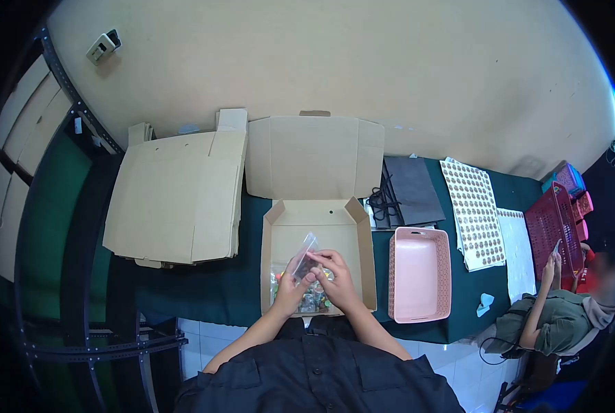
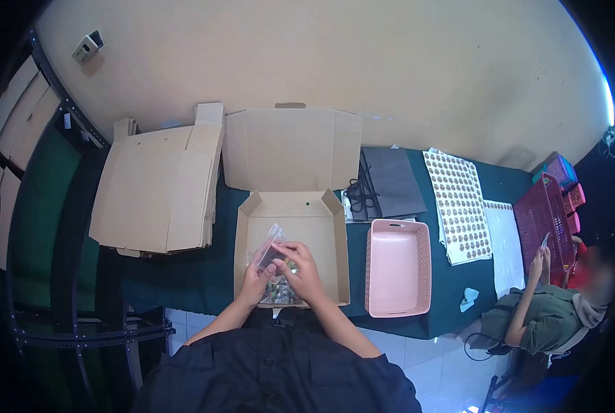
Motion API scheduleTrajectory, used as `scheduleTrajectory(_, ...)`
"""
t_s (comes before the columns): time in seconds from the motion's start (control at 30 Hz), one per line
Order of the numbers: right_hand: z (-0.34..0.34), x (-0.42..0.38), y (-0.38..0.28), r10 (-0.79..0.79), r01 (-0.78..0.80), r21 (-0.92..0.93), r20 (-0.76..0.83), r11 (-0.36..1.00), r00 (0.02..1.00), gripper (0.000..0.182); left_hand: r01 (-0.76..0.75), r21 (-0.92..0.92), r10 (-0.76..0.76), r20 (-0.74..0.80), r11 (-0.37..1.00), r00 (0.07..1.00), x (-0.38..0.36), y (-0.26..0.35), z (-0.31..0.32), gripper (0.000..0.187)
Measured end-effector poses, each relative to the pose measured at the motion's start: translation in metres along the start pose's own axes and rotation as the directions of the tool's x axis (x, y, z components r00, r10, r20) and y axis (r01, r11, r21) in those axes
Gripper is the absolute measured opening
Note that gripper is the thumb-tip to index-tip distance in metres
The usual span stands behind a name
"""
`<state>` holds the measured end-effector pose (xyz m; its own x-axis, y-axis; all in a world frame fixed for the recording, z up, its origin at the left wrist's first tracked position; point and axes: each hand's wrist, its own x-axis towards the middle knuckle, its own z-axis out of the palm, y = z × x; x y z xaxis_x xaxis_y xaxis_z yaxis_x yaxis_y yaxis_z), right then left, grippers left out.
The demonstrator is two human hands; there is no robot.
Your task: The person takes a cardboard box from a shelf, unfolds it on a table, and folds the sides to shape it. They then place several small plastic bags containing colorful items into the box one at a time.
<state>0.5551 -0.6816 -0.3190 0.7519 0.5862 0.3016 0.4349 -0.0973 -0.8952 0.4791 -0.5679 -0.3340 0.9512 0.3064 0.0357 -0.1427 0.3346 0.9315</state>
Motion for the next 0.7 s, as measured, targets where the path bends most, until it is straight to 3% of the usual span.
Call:
scheduleTrajectory(0.03,0.001,0.0,0.004,-0.001,-0.002,-0.104,-0.029,0.995,1.0,0.033,0.002,-0.002,-0.002,-0.001,1.0,1.0,-0.001,0.001,0.001,0.057)
scheduleTrajectory(0.1,0.005,0.003,0.011,0.057,-0.07,-0.109,-0.115,0.992,0.992,0.03,0.123,0.103,-0.123,-0.007,0.987,0.992,-0.005,-0.001,0.002,0.048)
scheduleTrajectory(0.17,0.008,0.009,0.02,0.251,-0.193,0.242,-0.236,0.951,0.939,0.03,0.126,0.12,-0.122,-0.046,0.985,0.992,-0.004,-0.001,0.003,0.039)
scheduleTrajectory(0.2,0.003,0.011,0.026,0.254,-0.206,0.341,-0.102,0.917,0.962,0.025,0.123,0.139,-0.113,-0.083,0.983,0.99,-0.002,-0.001,0.003,0.03)
scheduleTrajectory(0.23,-0.001,0.01,0.03,0.253,-0.205,0.341,-0.103,0.917,0.962,0.025,0.122,0.139,-0.111,-0.082,0.983,0.99,0.0,-0.004,-0.002,0.03)
scheduleTrajectory(0.3,-0.006,0.008,0.03,0.469,-0.444,0.513,0.09,0.734,0.879,0.019,0.12,0.294,-0.066,-0.189,0.948,0.98,0.004,-0.011,-0.013,0.015)
scheduleTrajectory(0.33,-0.007,0.01,0.026,0.442,-0.388,0.535,0.03,0.75,0.897,0.017,0.031,0.289,0.034,-0.216,0.957,0.976,0.006,-0.014,-0.013,0.011)
scheduleTrajectory(0.37,-0.008,0.009,0.029,0.444,-0.392,0.536,0.035,0.748,0.895,0.017,0.034,0.29,0.032,-0.22,0.956,0.975,0.005,-0.015,-0.014,0.011)
scheduleTrajectory(0.43,-0.014,0.008,0.038,0.403,-0.38,0.469,0.056,0.797,0.914,0.019,0.005,0.459,0.076,-0.157,0.888,0.985,0.003,-0.006,-0.012,0.014)
scheduleTrajectory(0.47,-0.017,0.006,0.043,0.339,-0.336,0.388,0.063,0.858,0.939,0.023,0.007,0.461,0.075,-0.159,0.888,0.984,0.004,-0.004,-0.013,0.014)
scheduleTrajectory(0.53,-0.023,0.006,0.04,0.327,-0.338,0.398,0.098,0.853,0.94,0.024,-0.021,0.438,0.099,-0.155,0.899,0.983,0.006,-0.002,-0.013,0.014)
scheduleTrajectory(0.6,-0.03,0.004,0.036,0.314,-0.339,0.407,0.128,0.849,0.941,0.025,0.004,0.439,0.066,-0.145,0.899,0.987,0.005,0.004,-0.013,0.015)
scheduleTrajectory(0.67,-0.037,0.001,0.034,0.381,-0.446,0.454,0.232,0.772,0.895,0.027,0.028,0.444,0.036,-0.135,0.896,0.99,0.005,0.01,-0.01,0.016)
scheduleTrajectory(0.7,-0.038,-0.003,0.04,0.38,-0.444,0.456,0.23,0.771,0.896,0.027,0.075,0.32,-0.027,-0.153,0.945,0.988,0.005,0.012,-0.007,0.019)
